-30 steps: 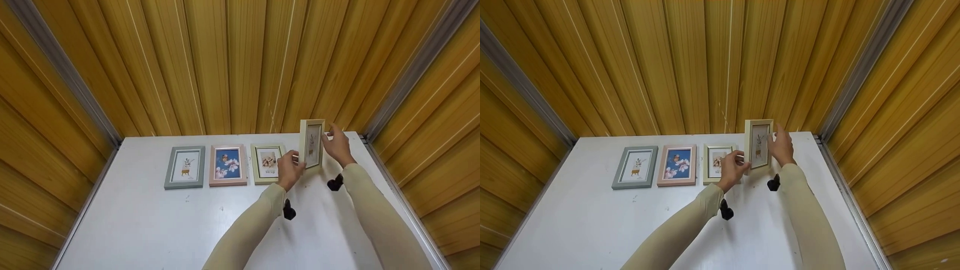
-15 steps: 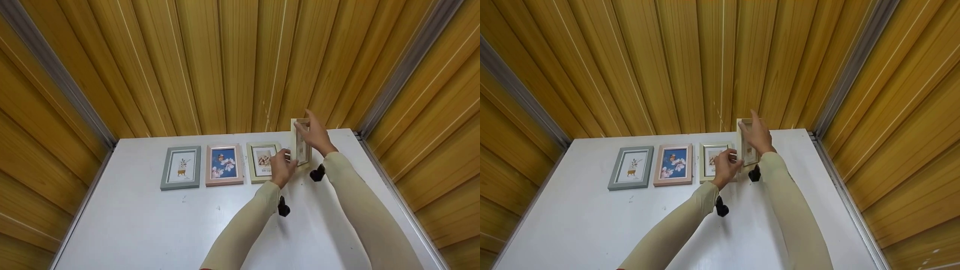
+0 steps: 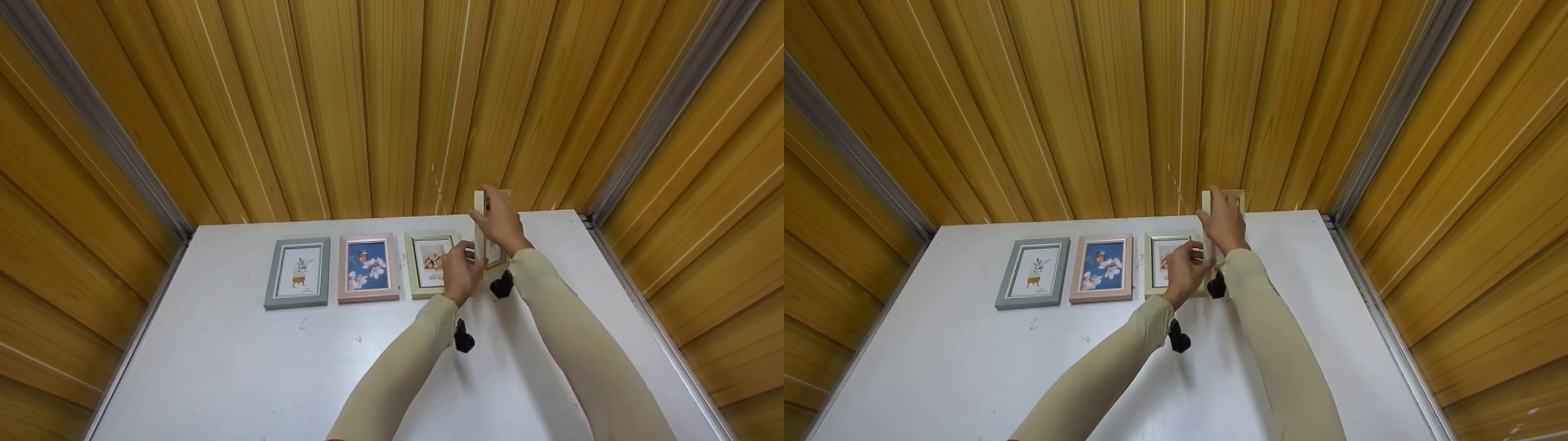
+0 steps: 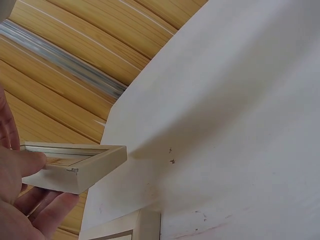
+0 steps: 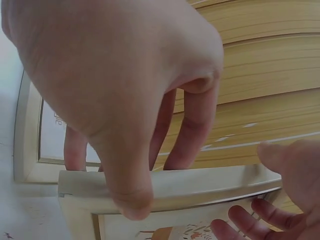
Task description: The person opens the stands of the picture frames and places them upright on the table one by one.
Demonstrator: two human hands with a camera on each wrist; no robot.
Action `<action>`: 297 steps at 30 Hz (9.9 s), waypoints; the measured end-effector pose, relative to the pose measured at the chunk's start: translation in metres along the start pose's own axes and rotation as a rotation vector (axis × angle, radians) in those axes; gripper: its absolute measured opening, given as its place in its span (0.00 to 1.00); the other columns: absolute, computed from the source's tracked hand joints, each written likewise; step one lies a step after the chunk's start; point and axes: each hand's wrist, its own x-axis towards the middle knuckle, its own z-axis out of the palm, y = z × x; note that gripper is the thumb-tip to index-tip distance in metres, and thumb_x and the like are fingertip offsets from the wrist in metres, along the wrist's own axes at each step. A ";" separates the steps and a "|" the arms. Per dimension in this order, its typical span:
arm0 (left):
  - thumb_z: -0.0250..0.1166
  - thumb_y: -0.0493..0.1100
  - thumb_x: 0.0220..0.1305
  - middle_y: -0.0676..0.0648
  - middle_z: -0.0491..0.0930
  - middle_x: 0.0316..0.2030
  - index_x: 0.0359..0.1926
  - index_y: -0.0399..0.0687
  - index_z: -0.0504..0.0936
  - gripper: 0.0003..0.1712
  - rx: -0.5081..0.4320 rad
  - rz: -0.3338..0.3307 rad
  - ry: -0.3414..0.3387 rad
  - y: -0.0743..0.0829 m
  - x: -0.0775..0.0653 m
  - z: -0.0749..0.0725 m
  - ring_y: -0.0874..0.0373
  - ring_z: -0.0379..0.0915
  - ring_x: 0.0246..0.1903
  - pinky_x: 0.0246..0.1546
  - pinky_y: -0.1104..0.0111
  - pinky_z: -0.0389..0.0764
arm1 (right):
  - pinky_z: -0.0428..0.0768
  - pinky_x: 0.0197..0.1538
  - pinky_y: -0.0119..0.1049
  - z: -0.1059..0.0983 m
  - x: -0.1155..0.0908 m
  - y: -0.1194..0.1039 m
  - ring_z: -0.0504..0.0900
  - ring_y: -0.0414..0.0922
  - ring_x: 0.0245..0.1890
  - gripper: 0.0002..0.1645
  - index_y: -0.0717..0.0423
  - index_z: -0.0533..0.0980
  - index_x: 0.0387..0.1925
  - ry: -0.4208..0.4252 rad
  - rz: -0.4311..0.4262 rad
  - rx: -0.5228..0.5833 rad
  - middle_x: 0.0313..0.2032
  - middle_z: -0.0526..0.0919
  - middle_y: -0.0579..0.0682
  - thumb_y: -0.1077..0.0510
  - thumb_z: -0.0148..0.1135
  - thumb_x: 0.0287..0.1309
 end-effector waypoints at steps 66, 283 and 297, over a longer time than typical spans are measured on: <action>0.70 0.22 0.55 0.43 0.89 0.43 0.48 0.35 0.88 0.18 -0.136 0.131 -0.165 0.007 -0.007 0.004 0.53 0.88 0.38 0.32 0.79 0.81 | 0.82 0.51 0.61 -0.040 -0.006 0.031 0.78 0.60 0.51 0.32 0.48 0.65 0.73 -0.046 -0.105 0.188 0.56 0.77 0.66 0.62 0.59 0.72; 0.56 0.61 0.76 0.47 0.53 0.80 0.83 0.66 0.38 0.47 -0.065 -0.266 -0.424 -0.007 -0.011 0.021 0.42 0.54 0.76 0.74 0.51 0.60 | 0.78 0.54 0.61 -0.009 -0.028 0.134 0.81 0.64 0.51 0.27 0.58 0.61 0.71 0.230 0.205 0.068 0.53 0.80 0.68 0.55 0.51 0.77; 0.55 0.62 0.75 0.49 0.51 0.80 0.83 0.64 0.38 0.48 -0.031 -0.229 -0.450 -0.010 -0.014 0.020 0.46 0.54 0.76 0.74 0.54 0.59 | 0.76 0.59 0.64 -0.012 -0.023 0.139 0.77 0.66 0.59 0.29 0.58 0.59 0.74 0.151 0.227 0.061 0.61 0.76 0.70 0.54 0.49 0.79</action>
